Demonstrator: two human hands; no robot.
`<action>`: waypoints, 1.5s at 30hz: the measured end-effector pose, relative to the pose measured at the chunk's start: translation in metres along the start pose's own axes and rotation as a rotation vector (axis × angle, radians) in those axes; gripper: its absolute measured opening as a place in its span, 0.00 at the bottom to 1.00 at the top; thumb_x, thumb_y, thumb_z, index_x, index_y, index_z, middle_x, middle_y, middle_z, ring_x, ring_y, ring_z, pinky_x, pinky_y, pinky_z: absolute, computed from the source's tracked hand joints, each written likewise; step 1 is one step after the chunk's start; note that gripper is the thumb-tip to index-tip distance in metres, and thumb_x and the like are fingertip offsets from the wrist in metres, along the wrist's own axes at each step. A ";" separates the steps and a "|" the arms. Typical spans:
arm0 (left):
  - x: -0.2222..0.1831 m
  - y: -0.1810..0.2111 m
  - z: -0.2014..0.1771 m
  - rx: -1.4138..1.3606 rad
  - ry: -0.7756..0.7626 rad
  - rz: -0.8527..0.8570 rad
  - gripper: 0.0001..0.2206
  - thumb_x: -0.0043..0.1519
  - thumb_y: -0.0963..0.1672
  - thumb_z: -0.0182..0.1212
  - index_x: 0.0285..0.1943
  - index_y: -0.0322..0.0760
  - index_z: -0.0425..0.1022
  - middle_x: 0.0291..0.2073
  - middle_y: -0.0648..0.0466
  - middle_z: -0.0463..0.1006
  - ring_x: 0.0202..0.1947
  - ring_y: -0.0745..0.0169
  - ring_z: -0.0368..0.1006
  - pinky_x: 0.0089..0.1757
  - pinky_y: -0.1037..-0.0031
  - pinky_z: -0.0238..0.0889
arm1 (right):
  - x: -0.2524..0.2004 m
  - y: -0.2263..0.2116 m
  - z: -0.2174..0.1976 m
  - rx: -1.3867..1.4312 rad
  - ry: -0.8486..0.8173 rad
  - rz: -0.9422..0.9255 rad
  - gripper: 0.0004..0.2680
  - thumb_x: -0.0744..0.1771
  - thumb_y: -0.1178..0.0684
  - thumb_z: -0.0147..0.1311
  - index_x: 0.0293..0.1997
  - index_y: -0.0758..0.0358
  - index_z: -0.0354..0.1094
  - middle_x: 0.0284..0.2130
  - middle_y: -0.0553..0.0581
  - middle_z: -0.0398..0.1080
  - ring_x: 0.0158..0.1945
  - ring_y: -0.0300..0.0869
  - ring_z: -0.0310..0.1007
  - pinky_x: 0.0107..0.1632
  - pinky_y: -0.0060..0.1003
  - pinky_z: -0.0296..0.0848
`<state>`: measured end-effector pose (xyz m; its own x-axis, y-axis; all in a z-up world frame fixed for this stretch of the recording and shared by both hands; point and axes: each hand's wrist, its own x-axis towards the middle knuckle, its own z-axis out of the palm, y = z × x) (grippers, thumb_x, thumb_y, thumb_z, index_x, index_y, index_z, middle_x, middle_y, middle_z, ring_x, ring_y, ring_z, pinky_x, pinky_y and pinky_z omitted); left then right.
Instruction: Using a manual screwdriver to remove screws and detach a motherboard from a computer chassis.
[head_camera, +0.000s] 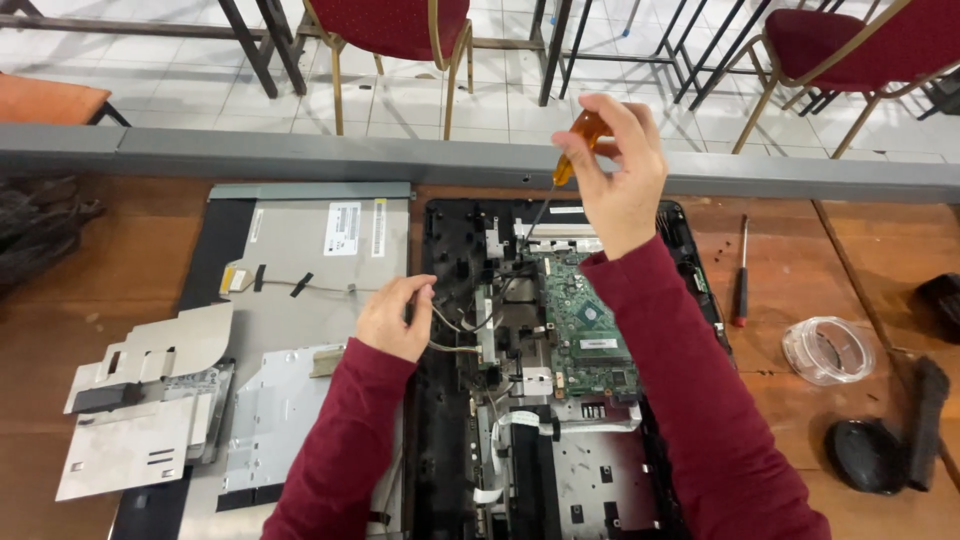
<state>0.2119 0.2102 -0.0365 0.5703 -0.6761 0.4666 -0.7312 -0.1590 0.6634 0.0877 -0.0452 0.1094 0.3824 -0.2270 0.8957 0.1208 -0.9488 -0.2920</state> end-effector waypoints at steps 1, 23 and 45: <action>0.002 -0.001 -0.001 0.003 0.002 0.001 0.10 0.67 0.42 0.53 0.50 0.35 0.80 0.38 0.52 0.84 0.36 0.59 0.80 0.40 0.67 0.75 | 0.003 0.006 0.002 0.003 0.002 -0.001 0.12 0.70 0.51 0.61 0.55 0.66 0.67 0.43 0.61 0.68 0.40 0.44 0.75 0.39 0.34 0.82; 0.001 -0.003 0.003 0.030 -0.035 0.086 0.09 0.67 0.41 0.54 0.49 0.34 0.79 0.38 0.49 0.83 0.36 0.56 0.79 0.42 0.66 0.73 | 0.000 0.040 0.036 0.938 0.216 0.487 0.09 0.72 0.44 0.46 0.48 0.57 0.67 0.37 0.51 0.68 0.35 0.37 0.69 0.34 0.36 0.78; 0.002 -0.002 0.002 0.018 0.036 0.172 0.08 0.66 0.39 0.54 0.48 0.33 0.79 0.34 0.51 0.82 0.30 0.57 0.76 0.38 0.67 0.72 | -0.002 0.029 0.065 1.060 0.254 0.462 0.05 0.73 0.47 0.51 0.48 0.46 0.57 0.24 0.46 0.62 0.19 0.32 0.49 0.19 0.25 0.44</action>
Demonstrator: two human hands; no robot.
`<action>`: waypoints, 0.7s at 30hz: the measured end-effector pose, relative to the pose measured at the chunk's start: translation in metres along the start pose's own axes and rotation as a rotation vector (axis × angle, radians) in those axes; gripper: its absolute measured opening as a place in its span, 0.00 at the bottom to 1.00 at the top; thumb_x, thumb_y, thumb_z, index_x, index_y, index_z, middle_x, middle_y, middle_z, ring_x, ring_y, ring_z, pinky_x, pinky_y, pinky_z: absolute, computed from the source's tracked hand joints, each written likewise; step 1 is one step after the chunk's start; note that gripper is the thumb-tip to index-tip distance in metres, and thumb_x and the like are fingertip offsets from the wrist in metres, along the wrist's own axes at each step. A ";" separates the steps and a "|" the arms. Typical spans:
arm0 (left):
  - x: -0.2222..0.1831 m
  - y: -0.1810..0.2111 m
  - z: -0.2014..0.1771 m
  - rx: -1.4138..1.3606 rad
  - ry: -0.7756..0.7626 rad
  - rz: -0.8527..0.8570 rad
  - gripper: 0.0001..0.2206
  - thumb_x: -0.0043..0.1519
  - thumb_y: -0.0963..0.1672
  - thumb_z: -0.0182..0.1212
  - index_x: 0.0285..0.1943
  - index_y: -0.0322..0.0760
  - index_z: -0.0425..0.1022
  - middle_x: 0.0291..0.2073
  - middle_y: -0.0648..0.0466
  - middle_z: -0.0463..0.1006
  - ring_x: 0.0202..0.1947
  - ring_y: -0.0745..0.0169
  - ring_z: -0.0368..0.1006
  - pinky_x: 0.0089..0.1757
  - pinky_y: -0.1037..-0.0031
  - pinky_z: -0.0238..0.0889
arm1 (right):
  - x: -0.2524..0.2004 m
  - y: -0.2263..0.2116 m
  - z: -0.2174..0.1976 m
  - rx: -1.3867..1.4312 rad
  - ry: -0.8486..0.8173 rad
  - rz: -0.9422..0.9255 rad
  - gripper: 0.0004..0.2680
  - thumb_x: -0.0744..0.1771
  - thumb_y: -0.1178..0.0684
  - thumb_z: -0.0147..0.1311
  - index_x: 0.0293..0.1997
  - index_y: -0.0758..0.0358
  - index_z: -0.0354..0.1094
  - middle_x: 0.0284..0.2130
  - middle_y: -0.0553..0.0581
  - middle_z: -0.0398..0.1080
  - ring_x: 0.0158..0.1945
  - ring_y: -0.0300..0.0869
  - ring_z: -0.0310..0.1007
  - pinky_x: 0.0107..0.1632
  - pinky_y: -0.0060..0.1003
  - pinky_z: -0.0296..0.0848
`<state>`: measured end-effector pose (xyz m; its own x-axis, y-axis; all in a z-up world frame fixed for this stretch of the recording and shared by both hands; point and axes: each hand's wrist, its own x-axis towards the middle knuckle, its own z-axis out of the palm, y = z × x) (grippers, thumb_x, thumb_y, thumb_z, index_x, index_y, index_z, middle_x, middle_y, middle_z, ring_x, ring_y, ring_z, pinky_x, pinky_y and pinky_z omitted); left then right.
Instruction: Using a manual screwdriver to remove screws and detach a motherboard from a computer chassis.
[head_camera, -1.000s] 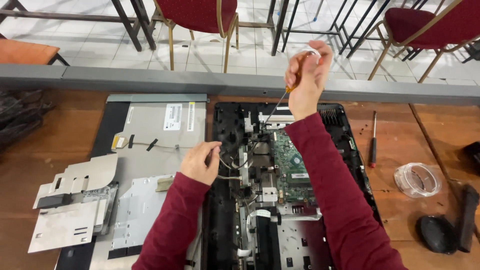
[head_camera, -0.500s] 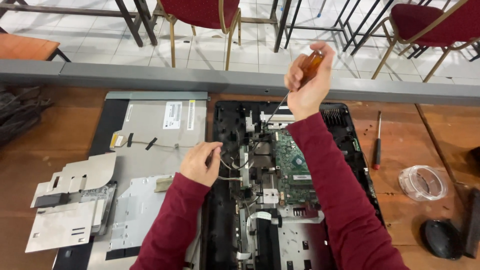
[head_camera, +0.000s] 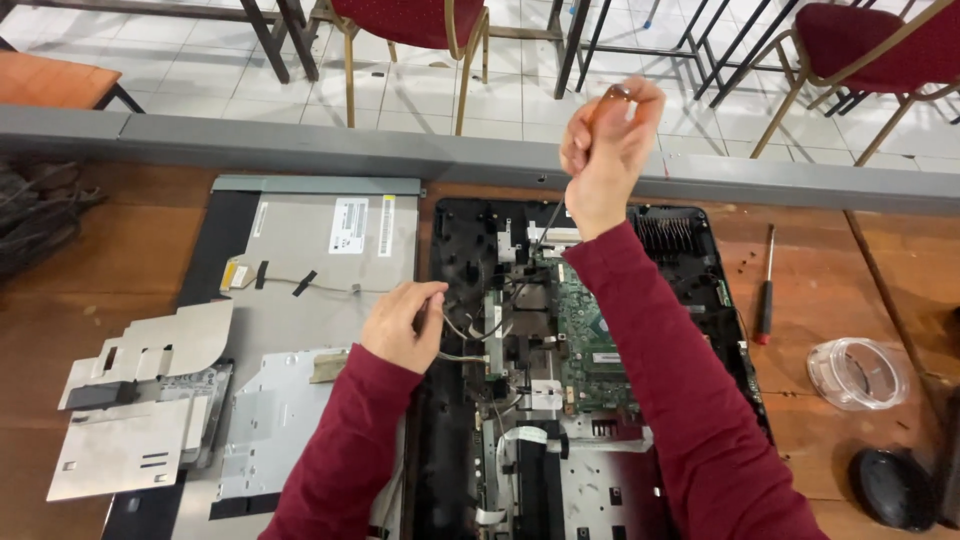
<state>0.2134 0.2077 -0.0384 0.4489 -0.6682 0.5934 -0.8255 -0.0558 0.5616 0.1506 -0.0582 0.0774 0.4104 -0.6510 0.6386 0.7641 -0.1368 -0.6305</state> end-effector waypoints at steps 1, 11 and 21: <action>0.000 -0.001 0.000 -0.001 0.001 -0.003 0.08 0.66 0.39 0.54 0.48 0.33 0.79 0.34 0.51 0.82 0.30 0.57 0.76 0.38 0.67 0.72 | 0.000 -0.001 0.002 -0.001 -0.001 0.003 0.05 0.73 0.47 0.51 0.48 0.46 0.57 0.24 0.46 0.62 0.19 0.32 0.49 0.19 0.25 0.44; -0.001 -0.002 0.001 0.054 0.013 -0.041 0.08 0.65 0.40 0.56 0.47 0.38 0.80 0.35 0.56 0.84 0.33 0.60 0.79 0.42 0.63 0.69 | -0.003 -0.005 0.018 -0.035 0.143 0.115 0.18 0.68 0.31 0.40 0.39 0.54 0.70 0.15 0.44 0.58 0.15 0.32 0.48 0.19 0.31 0.46; -0.005 -0.020 0.018 0.034 0.164 0.045 0.06 0.63 0.41 0.62 0.44 0.47 0.82 0.27 0.59 0.79 0.30 0.57 0.78 0.38 0.70 0.69 | -0.002 0.015 -0.006 -0.056 0.193 0.120 0.22 0.71 0.34 0.30 0.40 0.58 0.72 0.10 0.47 0.52 0.11 0.34 0.49 0.17 0.26 0.52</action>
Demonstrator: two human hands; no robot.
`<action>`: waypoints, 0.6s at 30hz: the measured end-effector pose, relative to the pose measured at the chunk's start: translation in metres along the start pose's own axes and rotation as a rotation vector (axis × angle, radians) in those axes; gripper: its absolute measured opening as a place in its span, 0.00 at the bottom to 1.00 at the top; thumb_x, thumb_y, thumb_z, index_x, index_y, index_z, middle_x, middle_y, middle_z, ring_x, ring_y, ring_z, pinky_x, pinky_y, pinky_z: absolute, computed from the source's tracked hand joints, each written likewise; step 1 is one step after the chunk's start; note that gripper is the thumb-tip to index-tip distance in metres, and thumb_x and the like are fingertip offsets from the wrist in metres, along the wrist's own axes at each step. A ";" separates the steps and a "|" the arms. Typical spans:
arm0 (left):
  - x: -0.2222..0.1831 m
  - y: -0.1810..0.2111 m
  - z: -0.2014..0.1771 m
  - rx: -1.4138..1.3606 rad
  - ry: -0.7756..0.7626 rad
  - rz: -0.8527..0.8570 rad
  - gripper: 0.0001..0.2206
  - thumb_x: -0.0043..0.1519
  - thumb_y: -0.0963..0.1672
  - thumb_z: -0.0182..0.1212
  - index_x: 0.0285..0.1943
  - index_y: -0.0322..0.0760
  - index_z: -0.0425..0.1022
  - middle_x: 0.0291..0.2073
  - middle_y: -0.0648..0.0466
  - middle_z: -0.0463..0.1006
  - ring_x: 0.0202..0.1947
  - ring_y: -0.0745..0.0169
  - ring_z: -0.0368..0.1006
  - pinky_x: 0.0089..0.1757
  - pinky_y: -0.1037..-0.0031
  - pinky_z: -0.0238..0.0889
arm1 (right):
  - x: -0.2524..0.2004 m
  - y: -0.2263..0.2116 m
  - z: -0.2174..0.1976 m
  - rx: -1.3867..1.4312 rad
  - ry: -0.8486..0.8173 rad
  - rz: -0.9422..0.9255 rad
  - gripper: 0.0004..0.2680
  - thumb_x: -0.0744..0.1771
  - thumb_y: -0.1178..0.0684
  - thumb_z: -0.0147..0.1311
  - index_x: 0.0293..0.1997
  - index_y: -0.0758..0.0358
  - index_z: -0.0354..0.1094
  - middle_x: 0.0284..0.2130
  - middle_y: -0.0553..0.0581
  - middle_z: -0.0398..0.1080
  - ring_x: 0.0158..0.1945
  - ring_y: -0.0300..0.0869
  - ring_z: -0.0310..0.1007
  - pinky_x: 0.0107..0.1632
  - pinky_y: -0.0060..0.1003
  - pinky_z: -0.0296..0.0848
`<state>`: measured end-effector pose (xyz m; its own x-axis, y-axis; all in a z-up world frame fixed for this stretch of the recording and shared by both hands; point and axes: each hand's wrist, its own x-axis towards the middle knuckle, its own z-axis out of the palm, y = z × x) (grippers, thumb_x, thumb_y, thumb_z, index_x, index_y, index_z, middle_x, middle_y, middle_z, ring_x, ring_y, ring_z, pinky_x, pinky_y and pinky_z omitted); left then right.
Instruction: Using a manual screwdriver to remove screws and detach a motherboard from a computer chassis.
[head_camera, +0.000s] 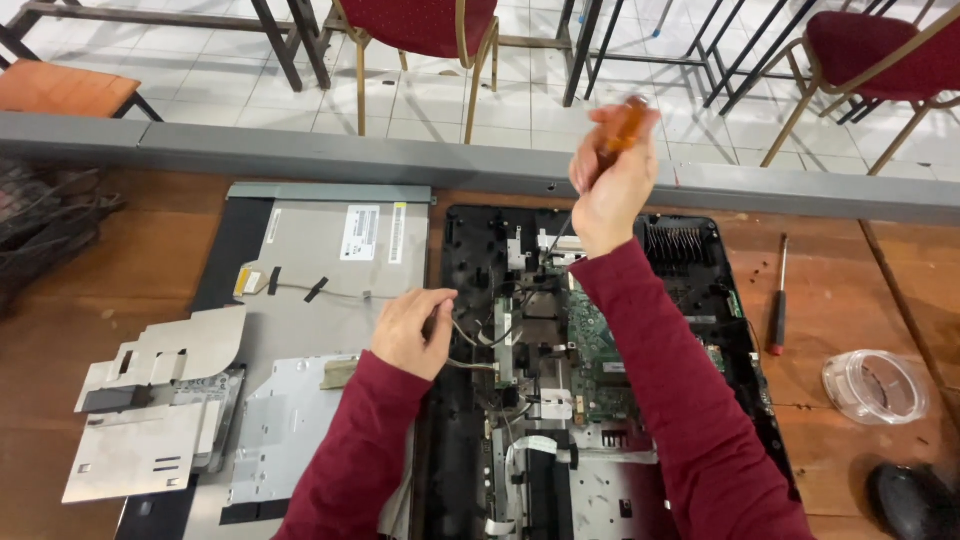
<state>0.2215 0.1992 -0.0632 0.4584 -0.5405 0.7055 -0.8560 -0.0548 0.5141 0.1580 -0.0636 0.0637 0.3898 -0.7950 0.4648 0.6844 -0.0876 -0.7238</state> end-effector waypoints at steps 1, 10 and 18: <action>0.000 0.000 0.000 -0.001 -0.004 0.001 0.06 0.63 0.41 0.62 0.44 0.47 0.82 0.27 0.59 0.79 0.30 0.57 0.78 0.38 0.70 0.69 | -0.003 -0.001 -0.001 -0.001 0.004 0.000 0.22 0.71 0.34 0.30 0.40 0.58 0.72 0.10 0.47 0.52 0.11 0.34 0.49 0.17 0.26 0.52; 0.003 0.005 -0.005 -0.036 -0.013 -0.008 0.06 0.62 0.40 0.62 0.44 0.43 0.83 0.28 0.57 0.80 0.30 0.54 0.78 0.38 0.69 0.71 | -0.017 0.001 0.014 -0.225 -0.155 -0.295 0.09 0.73 0.48 0.50 0.54 0.60 0.68 0.35 0.57 0.71 0.38 0.40 0.75 0.43 0.37 0.81; -0.002 -0.004 0.004 -0.036 -0.019 -0.008 0.07 0.65 0.41 0.59 0.45 0.42 0.83 0.29 0.55 0.80 0.32 0.52 0.78 0.39 0.69 0.72 | -0.007 0.033 -0.029 -0.035 -0.104 -0.141 0.08 0.73 0.50 0.50 0.54 0.51 0.53 0.23 0.50 0.63 0.16 0.35 0.58 0.17 0.28 0.65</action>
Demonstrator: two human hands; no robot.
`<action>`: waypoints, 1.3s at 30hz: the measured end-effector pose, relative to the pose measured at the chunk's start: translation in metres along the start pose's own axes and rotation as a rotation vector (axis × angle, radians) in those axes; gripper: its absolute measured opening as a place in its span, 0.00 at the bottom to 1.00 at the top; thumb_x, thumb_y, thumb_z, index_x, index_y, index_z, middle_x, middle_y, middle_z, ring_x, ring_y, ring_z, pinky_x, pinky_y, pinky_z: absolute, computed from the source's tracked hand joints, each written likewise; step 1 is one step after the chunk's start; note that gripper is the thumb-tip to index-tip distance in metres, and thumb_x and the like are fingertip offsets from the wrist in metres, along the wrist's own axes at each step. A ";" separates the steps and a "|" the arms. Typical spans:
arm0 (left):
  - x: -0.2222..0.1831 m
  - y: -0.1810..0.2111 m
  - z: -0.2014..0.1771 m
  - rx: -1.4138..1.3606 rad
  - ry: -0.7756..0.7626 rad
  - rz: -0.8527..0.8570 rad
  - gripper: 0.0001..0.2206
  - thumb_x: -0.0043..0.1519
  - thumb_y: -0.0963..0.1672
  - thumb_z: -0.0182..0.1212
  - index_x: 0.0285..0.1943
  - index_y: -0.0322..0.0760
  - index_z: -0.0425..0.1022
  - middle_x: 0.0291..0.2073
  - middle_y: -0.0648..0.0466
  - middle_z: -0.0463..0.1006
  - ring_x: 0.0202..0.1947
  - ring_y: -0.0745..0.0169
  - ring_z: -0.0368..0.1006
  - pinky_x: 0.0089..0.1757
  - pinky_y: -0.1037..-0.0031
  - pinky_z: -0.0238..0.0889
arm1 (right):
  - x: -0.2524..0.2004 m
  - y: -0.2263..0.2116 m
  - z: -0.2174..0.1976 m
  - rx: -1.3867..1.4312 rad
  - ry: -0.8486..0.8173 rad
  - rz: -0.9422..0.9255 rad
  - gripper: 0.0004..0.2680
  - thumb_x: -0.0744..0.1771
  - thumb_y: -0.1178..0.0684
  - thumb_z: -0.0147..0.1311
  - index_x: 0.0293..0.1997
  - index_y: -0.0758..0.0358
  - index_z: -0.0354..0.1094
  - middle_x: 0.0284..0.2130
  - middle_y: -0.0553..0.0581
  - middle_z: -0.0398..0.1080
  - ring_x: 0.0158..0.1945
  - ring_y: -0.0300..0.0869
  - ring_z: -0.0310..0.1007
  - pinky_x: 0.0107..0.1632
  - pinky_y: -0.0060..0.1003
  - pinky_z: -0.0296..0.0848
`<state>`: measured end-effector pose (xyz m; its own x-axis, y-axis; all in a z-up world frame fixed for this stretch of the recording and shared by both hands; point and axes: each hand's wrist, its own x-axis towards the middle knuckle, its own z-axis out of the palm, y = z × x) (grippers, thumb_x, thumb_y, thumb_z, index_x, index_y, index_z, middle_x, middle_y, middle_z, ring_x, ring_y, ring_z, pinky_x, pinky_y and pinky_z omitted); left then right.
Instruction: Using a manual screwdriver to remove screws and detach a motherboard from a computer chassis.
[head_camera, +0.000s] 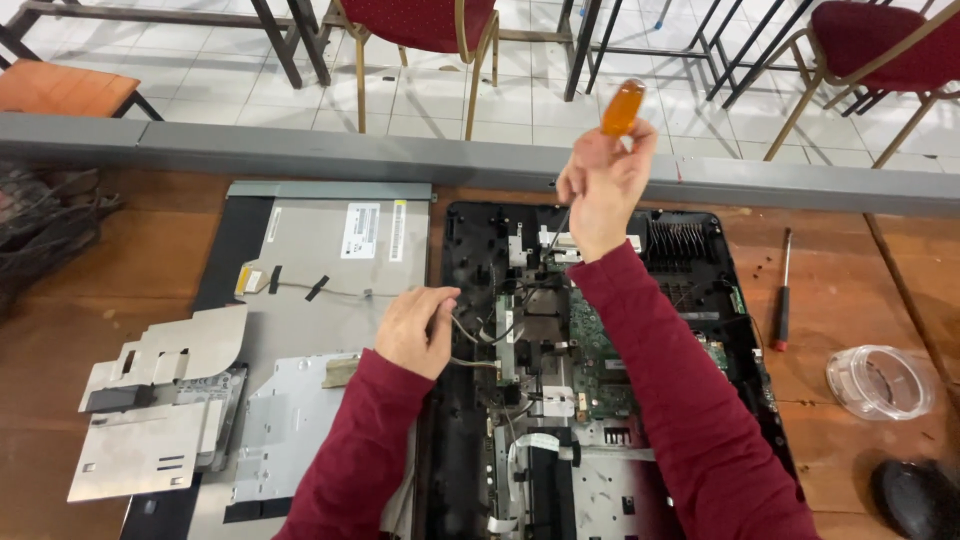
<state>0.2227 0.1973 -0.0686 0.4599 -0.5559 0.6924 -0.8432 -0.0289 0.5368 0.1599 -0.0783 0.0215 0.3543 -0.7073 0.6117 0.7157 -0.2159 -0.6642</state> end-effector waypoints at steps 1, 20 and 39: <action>0.000 0.002 0.000 0.001 0.002 0.002 0.07 0.65 0.41 0.59 0.45 0.42 0.83 0.29 0.55 0.80 0.32 0.52 0.78 0.39 0.69 0.72 | 0.000 -0.008 0.009 0.001 -0.001 -0.002 0.08 0.73 0.50 0.50 0.54 0.51 0.53 0.23 0.50 0.63 0.16 0.35 0.58 0.17 0.28 0.65; -0.005 -0.002 0.006 -0.026 0.008 -0.002 0.06 0.62 0.40 0.62 0.44 0.41 0.84 0.30 0.54 0.80 0.32 0.52 0.78 0.38 0.68 0.73 | -0.001 -0.020 0.019 -0.132 0.061 -0.013 0.12 0.73 0.42 0.45 0.47 0.61 0.67 0.18 0.48 0.46 0.13 0.34 0.47 0.16 0.25 0.48; -0.004 -0.001 0.004 -0.013 -0.010 0.000 0.06 0.63 0.40 0.62 0.45 0.41 0.83 0.31 0.54 0.80 0.33 0.52 0.78 0.39 0.68 0.72 | -0.002 -0.010 0.009 -0.158 0.076 -0.066 0.14 0.73 0.41 0.42 0.44 0.62 0.64 0.18 0.49 0.44 0.12 0.34 0.48 0.16 0.25 0.46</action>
<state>0.2207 0.1962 -0.0740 0.4572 -0.5643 0.6874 -0.8394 -0.0184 0.5432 0.1572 -0.0687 0.0311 0.2592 -0.7358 0.6256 0.6304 -0.3619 -0.6868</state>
